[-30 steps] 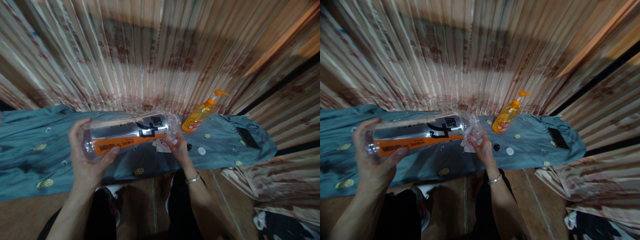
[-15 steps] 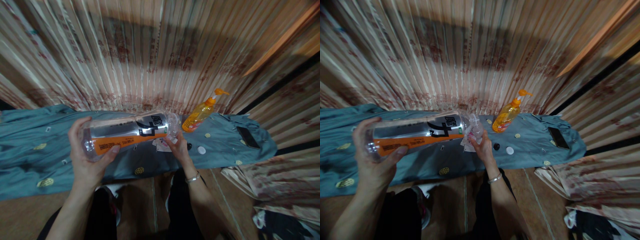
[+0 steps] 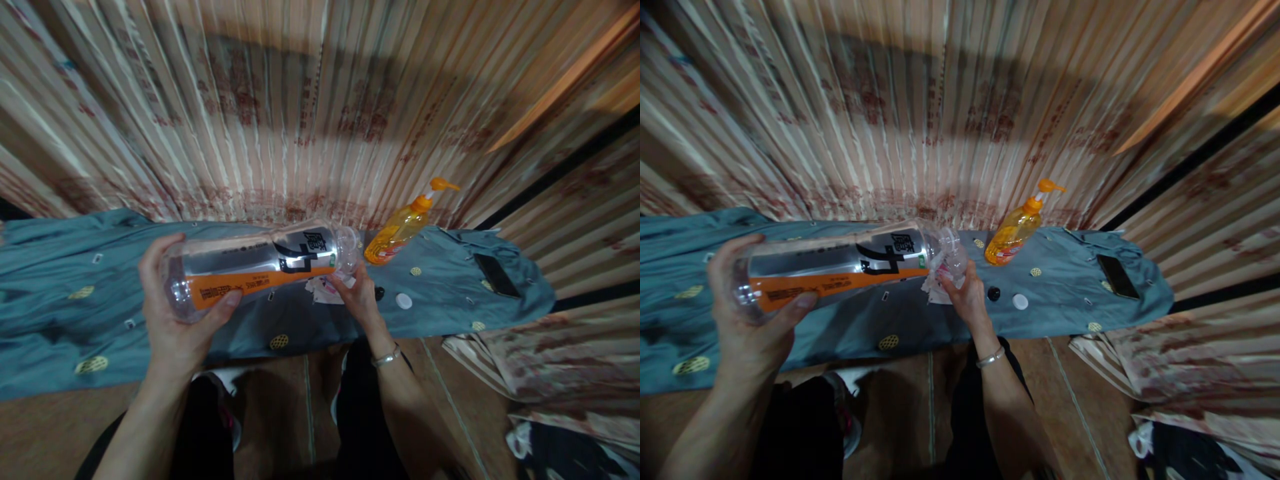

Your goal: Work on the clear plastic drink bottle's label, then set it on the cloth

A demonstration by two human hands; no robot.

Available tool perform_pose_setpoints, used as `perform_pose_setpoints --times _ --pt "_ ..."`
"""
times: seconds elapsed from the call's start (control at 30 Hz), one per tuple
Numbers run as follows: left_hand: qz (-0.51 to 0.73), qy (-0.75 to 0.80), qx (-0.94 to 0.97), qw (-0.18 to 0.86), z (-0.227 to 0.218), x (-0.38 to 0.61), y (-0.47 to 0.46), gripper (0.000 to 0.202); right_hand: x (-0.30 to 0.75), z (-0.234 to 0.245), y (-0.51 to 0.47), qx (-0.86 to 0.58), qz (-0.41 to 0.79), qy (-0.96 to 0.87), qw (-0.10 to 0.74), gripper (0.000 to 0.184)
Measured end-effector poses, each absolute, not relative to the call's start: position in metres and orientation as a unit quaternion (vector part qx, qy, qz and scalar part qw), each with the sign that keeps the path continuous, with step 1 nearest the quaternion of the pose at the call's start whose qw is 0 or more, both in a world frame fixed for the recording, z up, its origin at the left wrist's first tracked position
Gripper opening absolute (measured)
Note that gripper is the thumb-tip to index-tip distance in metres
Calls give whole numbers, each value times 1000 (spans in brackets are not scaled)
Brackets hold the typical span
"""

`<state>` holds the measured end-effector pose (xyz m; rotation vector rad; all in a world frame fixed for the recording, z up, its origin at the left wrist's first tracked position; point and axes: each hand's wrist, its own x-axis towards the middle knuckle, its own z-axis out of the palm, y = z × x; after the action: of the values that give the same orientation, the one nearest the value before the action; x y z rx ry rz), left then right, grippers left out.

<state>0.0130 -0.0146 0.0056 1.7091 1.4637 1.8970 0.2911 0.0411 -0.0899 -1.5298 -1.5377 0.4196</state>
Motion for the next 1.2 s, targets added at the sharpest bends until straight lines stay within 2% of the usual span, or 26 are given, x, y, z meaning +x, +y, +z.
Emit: perform_pose_setpoints --times 1.2 --pt "646 491 572 125 3 14 -13 87 290 -92 42 -624 162 -617 452 51"
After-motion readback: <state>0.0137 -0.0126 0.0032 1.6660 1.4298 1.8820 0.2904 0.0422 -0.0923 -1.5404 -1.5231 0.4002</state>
